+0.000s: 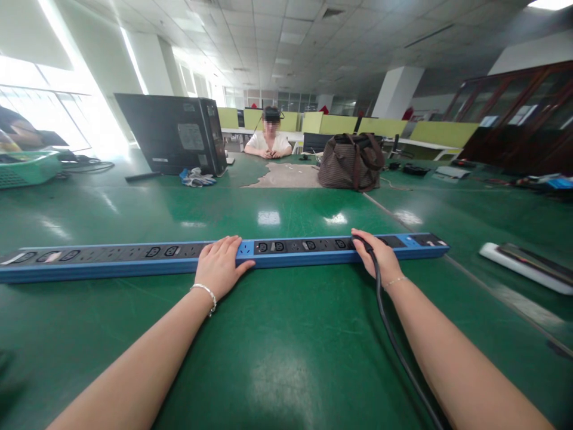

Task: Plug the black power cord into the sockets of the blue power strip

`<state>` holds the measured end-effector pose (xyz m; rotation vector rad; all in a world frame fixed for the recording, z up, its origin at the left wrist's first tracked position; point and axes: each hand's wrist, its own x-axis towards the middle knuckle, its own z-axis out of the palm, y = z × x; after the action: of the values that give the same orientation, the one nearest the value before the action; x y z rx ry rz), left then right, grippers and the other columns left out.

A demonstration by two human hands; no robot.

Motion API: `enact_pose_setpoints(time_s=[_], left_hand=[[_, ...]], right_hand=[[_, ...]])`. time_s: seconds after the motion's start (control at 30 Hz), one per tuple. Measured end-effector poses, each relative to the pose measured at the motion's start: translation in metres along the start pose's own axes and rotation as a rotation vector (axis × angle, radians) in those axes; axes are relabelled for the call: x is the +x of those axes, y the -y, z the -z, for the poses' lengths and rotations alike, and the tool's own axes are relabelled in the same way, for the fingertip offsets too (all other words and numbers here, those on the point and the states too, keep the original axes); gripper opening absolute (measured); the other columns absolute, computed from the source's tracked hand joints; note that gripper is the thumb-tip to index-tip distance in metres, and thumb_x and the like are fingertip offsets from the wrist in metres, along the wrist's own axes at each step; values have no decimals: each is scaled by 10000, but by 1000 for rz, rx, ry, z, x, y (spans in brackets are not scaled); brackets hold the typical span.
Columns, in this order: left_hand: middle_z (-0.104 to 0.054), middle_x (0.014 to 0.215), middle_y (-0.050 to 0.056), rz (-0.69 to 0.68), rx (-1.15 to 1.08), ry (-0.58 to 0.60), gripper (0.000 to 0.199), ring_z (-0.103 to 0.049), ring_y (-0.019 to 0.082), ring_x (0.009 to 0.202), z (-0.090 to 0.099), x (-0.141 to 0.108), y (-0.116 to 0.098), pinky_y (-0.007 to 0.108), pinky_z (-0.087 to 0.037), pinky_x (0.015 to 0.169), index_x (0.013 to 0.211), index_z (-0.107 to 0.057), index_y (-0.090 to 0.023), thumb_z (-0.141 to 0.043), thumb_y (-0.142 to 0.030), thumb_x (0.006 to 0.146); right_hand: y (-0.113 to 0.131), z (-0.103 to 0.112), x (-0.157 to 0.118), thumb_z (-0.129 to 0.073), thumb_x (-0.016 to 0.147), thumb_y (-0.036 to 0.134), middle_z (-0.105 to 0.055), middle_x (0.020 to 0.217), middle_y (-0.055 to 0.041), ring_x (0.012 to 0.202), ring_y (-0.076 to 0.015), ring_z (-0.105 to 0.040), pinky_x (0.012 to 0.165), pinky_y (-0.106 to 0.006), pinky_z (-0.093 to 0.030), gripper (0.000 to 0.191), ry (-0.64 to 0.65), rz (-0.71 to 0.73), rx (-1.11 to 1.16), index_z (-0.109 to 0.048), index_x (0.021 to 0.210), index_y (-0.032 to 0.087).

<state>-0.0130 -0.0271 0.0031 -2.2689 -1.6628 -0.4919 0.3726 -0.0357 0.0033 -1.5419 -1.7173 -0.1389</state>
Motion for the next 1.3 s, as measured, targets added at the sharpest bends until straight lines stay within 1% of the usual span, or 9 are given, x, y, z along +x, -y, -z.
enact_pose_setpoints(time_s=[0.1,0.3,0.47,0.63,0.8,0.93,1.0,1.13,1.3], left_hand=[[-530,1341,128,1,8,8,616,-467,263,1241,0,0,0,420,-327,1022,1288,-464,-176,-406,-593,837],[-530,1342,121,8,2,4,605,-461,264,1245,4,0,-2,421,-316,1027,1283,-466,-171,-406,-582,842],[-530,1340,129,13,11,22,617,-460,267,1245,5,0,-3,418,-315,1025,1284,-466,-155,-408,-581,841],[-530,1341,127,20,3,18,626,-461,268,1243,3,0,-2,423,-311,1027,1285,-468,-160,-410,-591,834],[-533,1338,114,18,-1,10,622,-460,260,1242,3,0,-2,422,-314,1027,1283,-466,-172,-410,-595,831],[-534,1336,122,21,9,21,631,-463,265,1240,3,0,-3,426,-319,1027,1287,-463,-170,-407,-599,828],[-531,1339,122,24,16,28,636,-463,265,1240,3,0,-2,427,-321,1028,1293,-458,-173,-403,-603,827],[-527,1341,130,30,27,36,639,-460,266,1245,4,0,-3,425,-319,1032,1298,-455,-159,-403,-593,833],[-531,1337,130,37,30,41,633,-461,264,1247,5,0,-3,421,-314,1036,1295,-458,-168,-406,-593,829]], right_hand=[[1,-2,-1,-435,860,384,-681,1112,-55,1067,-247,-610,963,-419,-442,319,-4,40,-62,-653,1043,239],[5,-3,-1,-431,863,357,-705,1019,-44,885,-232,-648,879,-408,-478,305,-41,-2,-163,-656,1037,247],[6,0,-1,-432,858,361,-709,1001,-38,842,-216,-645,891,-400,-464,299,10,33,-177,-656,1022,250],[8,-6,-3,-416,860,374,-702,1037,-50,921,-222,-644,945,-409,-421,314,-57,-15,-117,-647,1023,236],[6,-16,-4,-430,841,369,-709,1030,-59,978,-227,-641,1001,-433,-366,367,-115,-109,-118,-624,1113,219],[3,-19,-3,-456,830,377,-663,1156,-64,1165,-258,-545,1013,-460,-351,366,-104,-147,-193,-653,1097,224],[3,-19,-3,-462,832,373,-653,1175,-70,1204,-264,-513,1020,-474,-338,375,-90,-166,-229,-652,1120,226],[6,-19,-4,-445,841,368,-670,1140,-75,1168,-242,-547,1040,-476,-312,376,-101,-198,-211,-653,1117,219],[6,-21,-4,-460,830,395,-694,1084,-70,1100,-235,-592,1043,-467,-314,349,-157,-201,-86,-678,1040,220]])
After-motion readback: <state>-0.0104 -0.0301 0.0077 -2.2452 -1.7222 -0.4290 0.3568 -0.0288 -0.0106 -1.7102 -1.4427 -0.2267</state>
